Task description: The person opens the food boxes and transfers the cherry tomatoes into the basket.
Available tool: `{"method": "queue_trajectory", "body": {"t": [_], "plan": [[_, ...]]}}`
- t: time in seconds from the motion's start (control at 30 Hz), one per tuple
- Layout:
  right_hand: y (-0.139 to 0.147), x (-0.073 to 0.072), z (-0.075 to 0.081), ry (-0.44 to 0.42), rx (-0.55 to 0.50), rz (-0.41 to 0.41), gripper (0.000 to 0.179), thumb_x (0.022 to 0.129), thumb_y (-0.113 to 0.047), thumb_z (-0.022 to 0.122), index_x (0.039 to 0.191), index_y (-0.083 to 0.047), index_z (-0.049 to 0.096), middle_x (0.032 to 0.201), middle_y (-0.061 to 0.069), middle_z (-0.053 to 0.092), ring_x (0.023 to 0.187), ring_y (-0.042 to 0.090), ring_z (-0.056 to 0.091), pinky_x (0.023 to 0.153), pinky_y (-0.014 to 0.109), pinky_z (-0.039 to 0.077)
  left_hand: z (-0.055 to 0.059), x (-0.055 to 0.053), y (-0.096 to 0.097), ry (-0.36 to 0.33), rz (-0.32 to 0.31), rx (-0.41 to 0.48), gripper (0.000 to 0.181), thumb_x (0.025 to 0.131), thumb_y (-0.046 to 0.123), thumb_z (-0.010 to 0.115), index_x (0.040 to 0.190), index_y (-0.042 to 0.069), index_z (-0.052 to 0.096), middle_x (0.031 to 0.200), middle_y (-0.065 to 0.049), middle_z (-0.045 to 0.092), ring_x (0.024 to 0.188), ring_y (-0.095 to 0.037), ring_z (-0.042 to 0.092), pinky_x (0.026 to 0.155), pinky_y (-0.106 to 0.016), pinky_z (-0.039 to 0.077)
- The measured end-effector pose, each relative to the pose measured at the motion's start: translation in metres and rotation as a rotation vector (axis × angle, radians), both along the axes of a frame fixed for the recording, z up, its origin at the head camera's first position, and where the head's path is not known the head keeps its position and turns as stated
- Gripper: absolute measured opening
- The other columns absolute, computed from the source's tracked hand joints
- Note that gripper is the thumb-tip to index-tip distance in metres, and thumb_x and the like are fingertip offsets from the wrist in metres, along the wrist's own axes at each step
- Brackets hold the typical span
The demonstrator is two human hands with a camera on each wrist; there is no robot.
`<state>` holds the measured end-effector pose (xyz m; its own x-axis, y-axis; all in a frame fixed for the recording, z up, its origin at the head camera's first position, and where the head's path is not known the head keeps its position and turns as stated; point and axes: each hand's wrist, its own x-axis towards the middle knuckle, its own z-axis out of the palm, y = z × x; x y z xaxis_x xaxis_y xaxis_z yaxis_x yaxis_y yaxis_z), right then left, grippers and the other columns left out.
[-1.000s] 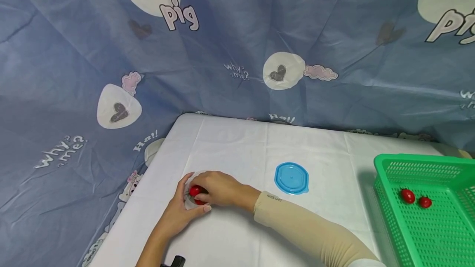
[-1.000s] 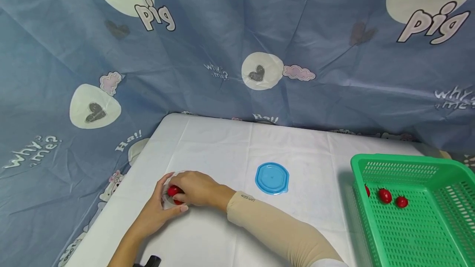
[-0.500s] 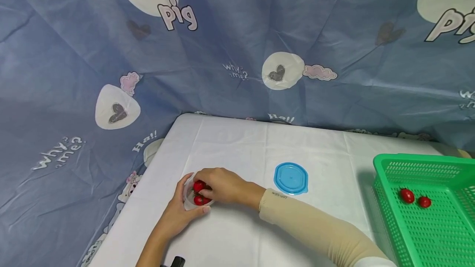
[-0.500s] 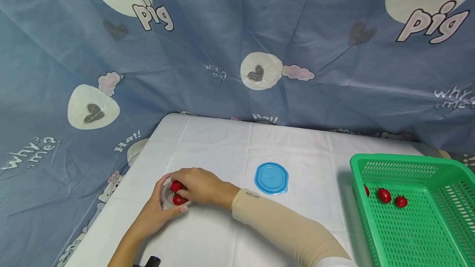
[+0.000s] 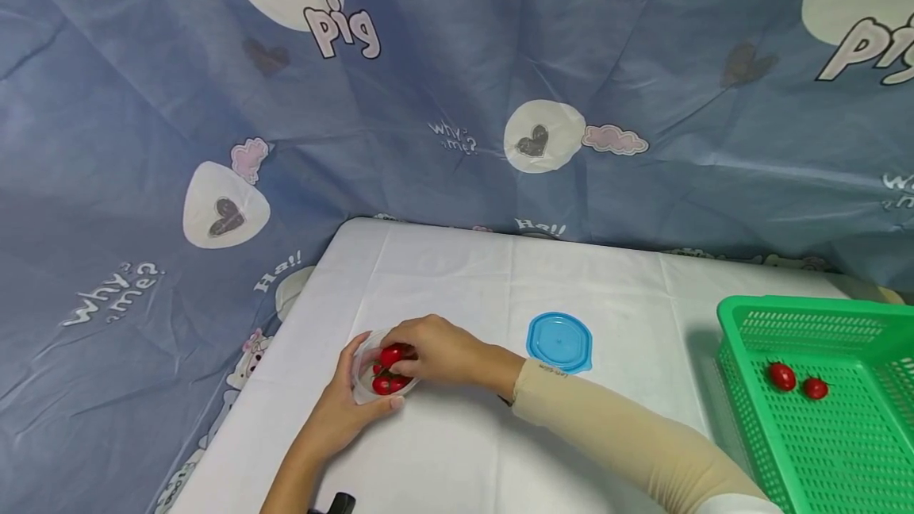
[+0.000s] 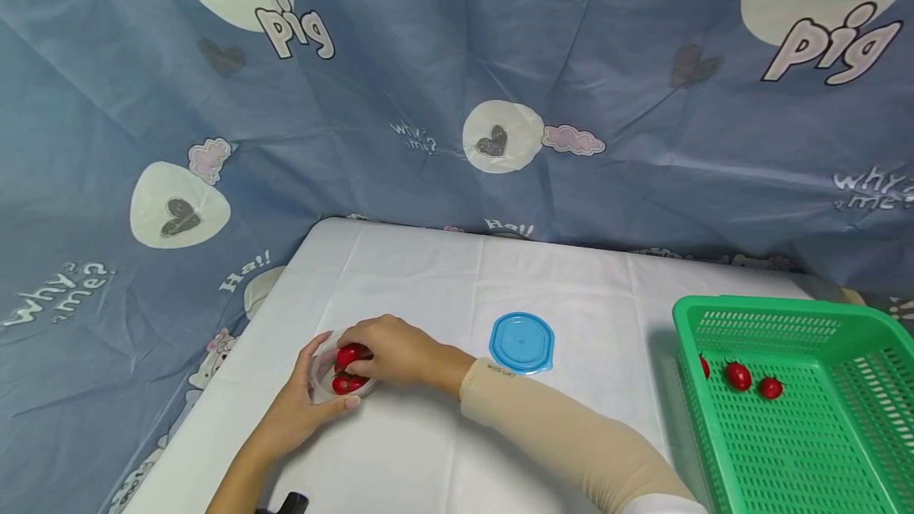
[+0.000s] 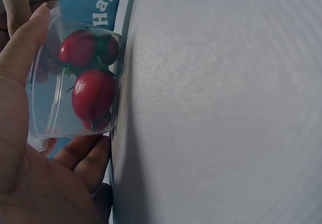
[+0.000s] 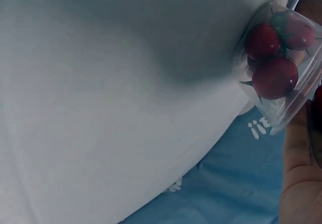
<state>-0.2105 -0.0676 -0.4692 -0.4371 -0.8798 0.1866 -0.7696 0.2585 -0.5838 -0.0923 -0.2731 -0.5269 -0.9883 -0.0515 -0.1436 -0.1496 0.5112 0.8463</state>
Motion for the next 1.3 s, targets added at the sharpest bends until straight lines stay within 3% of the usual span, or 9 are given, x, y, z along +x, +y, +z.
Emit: {"method": "queue_trajectory", "body": {"t": [0.27, 0.77, 0.97, 1.3], "plan": [[0.009, -0.003, 0.001, -0.049, -0.039, -0.005, 0.032, 0.092, -0.014, 0.083, 0.123, -0.008, 0.075, 0.115, -0.004, 0.074, 0.095, -0.004, 0.063, 0.086, 0.012, 0.051, 0.0, 0.0, 0.001, 0.038, 0.003, 0.004, 0.113, 0.081, 0.04, 0.092, 0.165, 0.03, 0.018, 0.162, -0.007, 0.044, 0.15, -0.041, 0.036, 0.114, -0.073, 0.028], [0.032, -0.003, 0.007, -0.065, -0.049, -0.042, 0.034, 0.095, -0.013, 0.08, 0.127, -0.007, 0.073, 0.117, -0.001, 0.076, 0.103, 0.001, 0.07, 0.087, 0.011, 0.051, -0.001, -0.002, 0.003, 0.044, 0.0, 0.026, 0.115, 0.08, 0.039, 0.093, 0.165, 0.029, 0.017, 0.159, -0.003, 0.048, 0.152, -0.035, 0.033, 0.116, -0.073, 0.021], [0.05, -0.005, 0.011, -0.107, -0.057, -0.049, 0.033, 0.095, -0.01, 0.079, 0.126, -0.004, 0.072, 0.113, -0.001, 0.076, 0.102, 0.003, 0.071, 0.086, 0.015, 0.054, -0.001, -0.002, 0.003, 0.046, 0.0, 0.021, 0.115, 0.079, 0.038, 0.093, 0.165, 0.028, 0.017, 0.159, -0.006, 0.048, 0.153, -0.037, 0.032, 0.116, -0.074, 0.02], [0.088, -0.014, 0.023, -0.1, -0.029, -0.085, 0.033, 0.093, -0.011, 0.081, 0.124, -0.004, 0.073, 0.112, -0.001, 0.076, 0.1, 0.005, 0.071, 0.088, 0.019, 0.056, -0.002, -0.002, 0.004, 0.039, 0.012, 0.033, 0.114, 0.078, 0.038, 0.094, 0.164, 0.033, 0.019, 0.159, -0.004, 0.048, 0.154, -0.036, 0.031, 0.118, -0.073, 0.017]]}}
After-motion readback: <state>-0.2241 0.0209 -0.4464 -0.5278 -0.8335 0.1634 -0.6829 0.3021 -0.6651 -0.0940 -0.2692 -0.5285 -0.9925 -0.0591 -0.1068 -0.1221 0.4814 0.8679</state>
